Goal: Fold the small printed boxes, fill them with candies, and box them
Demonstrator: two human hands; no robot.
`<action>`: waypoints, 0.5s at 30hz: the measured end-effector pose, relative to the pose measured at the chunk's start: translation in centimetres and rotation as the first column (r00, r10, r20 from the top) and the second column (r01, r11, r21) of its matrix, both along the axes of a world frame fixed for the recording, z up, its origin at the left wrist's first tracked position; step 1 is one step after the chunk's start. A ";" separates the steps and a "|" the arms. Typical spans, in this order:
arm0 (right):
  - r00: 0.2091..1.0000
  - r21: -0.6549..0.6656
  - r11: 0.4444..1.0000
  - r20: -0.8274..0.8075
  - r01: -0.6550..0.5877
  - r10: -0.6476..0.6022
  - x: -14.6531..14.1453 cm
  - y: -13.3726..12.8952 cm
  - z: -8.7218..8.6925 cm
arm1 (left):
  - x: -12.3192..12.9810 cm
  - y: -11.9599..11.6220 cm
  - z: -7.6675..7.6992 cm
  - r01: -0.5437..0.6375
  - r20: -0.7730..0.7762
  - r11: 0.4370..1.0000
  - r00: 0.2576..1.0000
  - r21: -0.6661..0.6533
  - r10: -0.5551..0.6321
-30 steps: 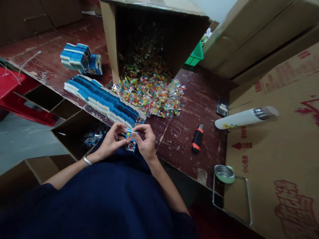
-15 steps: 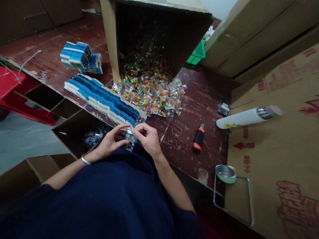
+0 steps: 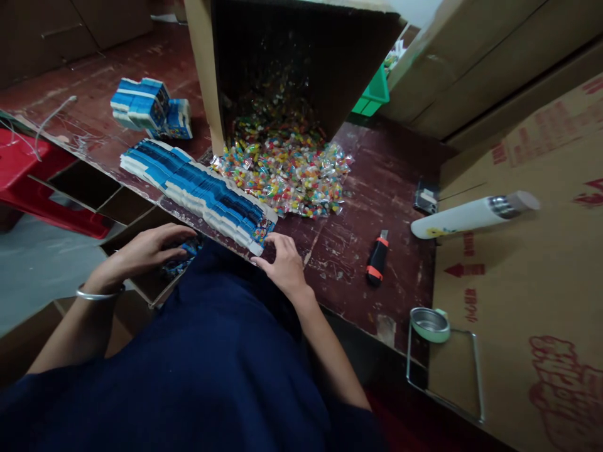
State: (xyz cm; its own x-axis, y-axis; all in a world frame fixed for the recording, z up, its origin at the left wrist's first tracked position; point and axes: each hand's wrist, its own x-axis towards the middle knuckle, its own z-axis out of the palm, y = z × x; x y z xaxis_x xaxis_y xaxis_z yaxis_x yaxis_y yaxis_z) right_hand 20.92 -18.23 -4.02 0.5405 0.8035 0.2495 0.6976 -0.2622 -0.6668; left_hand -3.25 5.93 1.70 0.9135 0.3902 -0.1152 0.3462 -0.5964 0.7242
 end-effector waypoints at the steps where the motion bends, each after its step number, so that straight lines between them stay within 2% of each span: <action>1: 0.998 -0.028 0.999 0.054 -0.016 0.017 -0.1 0.1 -0.4 | -0.3 0.5 0.1 -0.028 0.010 0.999 1.000 0.042 0.027; 2: 0.995 -0.042 0.999 0.094 -0.025 0.029 -0.2 0.2 -0.8 | -0.4 0.6 0.2 -0.049 0.035 0.998 0.998 0.045 0.048; 4: 0.988 -0.040 0.998 0.143 -0.048 0.053 -0.3 0.2 -1.2 | 0.2 -0.1 0.2 -0.056 0.089 0.997 0.994 -0.048 0.060; 6: 0.983 -0.011 0.996 0.164 -0.086 0.087 -0.3 0.1 -1.2 | 1.4 -1.7 0.0 -0.029 0.116 0.974 0.992 -0.224 0.056; 8: 0.979 0.065 0.995 0.194 -0.072 0.058 -0.3 -0.3 -0.8 | 3.0 -3.6 -0.5 -0.019 0.135 0.897 0.987 -0.441 0.087; 9: 0.977 0.122 0.992 0.213 -0.044 0.017 -0.4 -0.6 -0.5 | 3.9 -4.6 -0.9 -0.017 0.141 0.827 0.983 -0.561 0.116; 10: 0.973 0.181 0.983 0.231 -0.013 -0.030 -0.6 -0.9 -0.2 | 4.7 -5.5 -1.3 -0.013 0.142 0.731 0.978 -0.683 0.150; 12: 0.964 0.271 0.963 0.257 0.002 -0.075 -1.4 -1.4 0.6 | 6.3 -7.1 -2.2 0.003 0.121 0.487 0.970 -0.873 0.210; 14: 0.963 0.295 0.953 0.270 -0.069 -0.014 -2.5 -1.8 1.3 | 7.5 -8.3 -2.8 0.033 0.102 0.264 0.962 -0.964 0.254; 15: 0.961 0.291 0.949 0.273 -0.122 0.039 -3.0 -1.9 1.6 | 8.0 -8.6 -3.1 0.055 0.105 0.186 0.956 -0.981 0.275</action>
